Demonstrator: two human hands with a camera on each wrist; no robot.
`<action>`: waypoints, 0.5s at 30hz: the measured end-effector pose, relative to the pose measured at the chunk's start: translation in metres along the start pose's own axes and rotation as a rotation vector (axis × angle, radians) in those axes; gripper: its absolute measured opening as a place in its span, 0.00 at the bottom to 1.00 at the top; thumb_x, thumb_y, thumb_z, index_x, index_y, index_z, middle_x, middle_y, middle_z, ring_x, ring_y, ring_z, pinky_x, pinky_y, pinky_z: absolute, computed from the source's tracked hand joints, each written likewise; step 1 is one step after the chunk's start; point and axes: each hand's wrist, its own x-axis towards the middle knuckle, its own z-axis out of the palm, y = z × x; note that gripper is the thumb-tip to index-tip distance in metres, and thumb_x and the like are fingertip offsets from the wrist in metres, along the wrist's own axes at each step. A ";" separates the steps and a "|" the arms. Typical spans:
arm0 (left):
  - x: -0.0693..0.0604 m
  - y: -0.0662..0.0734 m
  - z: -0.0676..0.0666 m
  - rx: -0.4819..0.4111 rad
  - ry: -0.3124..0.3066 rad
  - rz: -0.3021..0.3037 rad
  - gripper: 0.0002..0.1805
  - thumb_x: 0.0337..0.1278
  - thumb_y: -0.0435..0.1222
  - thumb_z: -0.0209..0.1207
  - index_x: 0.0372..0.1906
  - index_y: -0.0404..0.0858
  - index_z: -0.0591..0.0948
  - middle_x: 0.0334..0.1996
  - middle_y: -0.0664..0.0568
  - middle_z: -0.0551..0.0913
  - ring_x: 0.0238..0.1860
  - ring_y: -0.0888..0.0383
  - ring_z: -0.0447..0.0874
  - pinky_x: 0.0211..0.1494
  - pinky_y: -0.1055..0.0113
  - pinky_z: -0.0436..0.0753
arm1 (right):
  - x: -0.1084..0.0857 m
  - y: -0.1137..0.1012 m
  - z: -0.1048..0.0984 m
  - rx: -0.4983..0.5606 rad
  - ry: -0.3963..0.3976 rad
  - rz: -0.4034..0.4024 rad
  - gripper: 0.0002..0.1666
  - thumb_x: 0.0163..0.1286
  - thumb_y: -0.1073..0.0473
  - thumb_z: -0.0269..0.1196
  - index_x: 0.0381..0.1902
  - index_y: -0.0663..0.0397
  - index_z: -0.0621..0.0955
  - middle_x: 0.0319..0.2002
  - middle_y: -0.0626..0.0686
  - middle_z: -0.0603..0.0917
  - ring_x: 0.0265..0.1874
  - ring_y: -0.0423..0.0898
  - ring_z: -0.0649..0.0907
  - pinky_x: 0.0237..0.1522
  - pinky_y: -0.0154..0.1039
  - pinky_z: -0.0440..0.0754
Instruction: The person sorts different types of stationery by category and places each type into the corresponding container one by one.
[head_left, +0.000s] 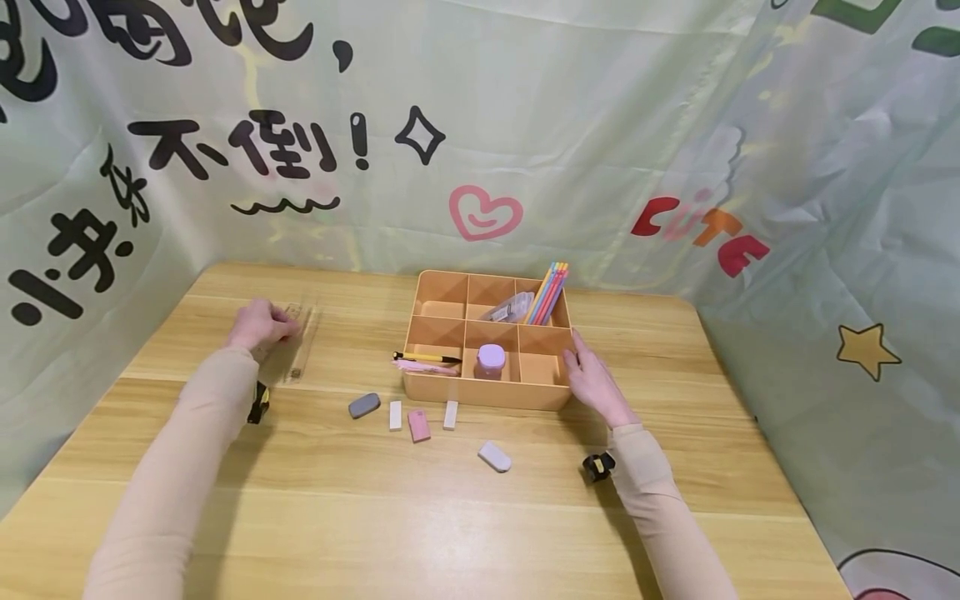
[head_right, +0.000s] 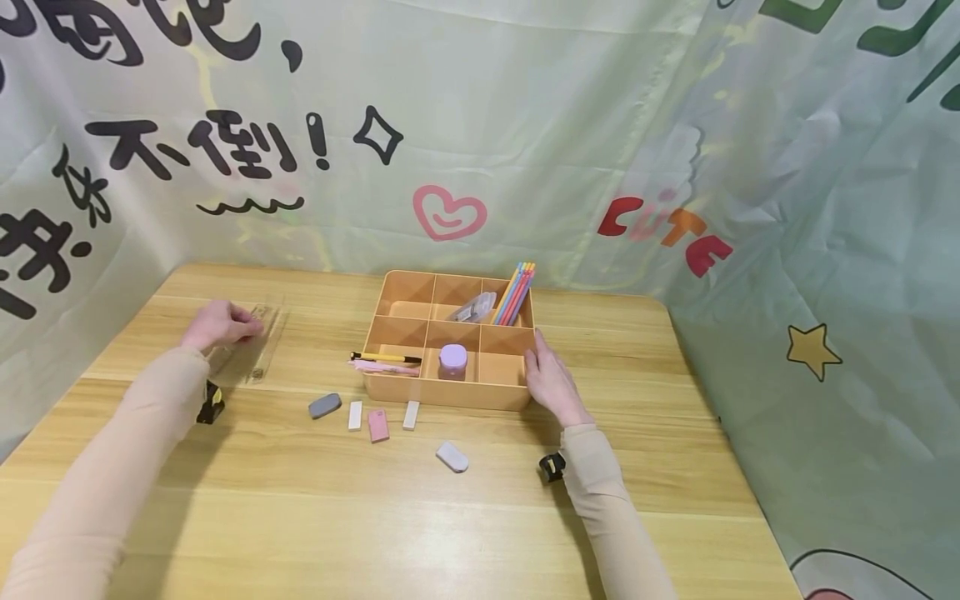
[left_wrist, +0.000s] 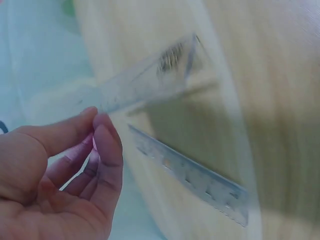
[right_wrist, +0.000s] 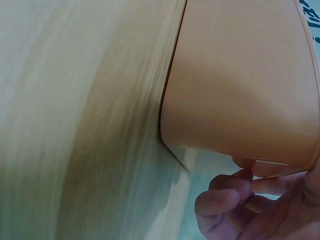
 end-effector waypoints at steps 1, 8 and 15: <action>0.001 0.001 -0.001 -0.008 0.000 0.004 0.19 0.65 0.37 0.61 0.47 0.22 0.83 0.42 0.30 0.86 0.44 0.41 0.83 0.54 0.48 0.79 | 0.000 0.000 0.000 0.000 0.002 0.000 0.35 0.83 0.57 0.39 0.79 0.67 0.46 0.74 0.74 0.60 0.73 0.68 0.64 0.76 0.61 0.58; 0.013 0.013 0.003 -0.242 0.005 -0.018 0.17 0.62 0.39 0.62 0.47 0.27 0.85 0.36 0.41 0.91 0.36 0.54 0.90 0.54 0.56 0.85 | -0.001 -0.001 -0.001 0.004 0.003 0.003 0.35 0.83 0.56 0.39 0.80 0.65 0.45 0.74 0.74 0.61 0.73 0.68 0.64 0.76 0.61 0.58; 0.016 0.044 0.013 -0.531 0.050 -0.006 0.17 0.62 0.30 0.60 0.52 0.22 0.79 0.25 0.59 0.89 0.26 0.68 0.88 0.43 0.69 0.88 | -0.001 -0.001 0.000 -0.009 0.012 -0.008 0.34 0.83 0.58 0.39 0.79 0.67 0.47 0.74 0.74 0.61 0.73 0.68 0.64 0.76 0.60 0.58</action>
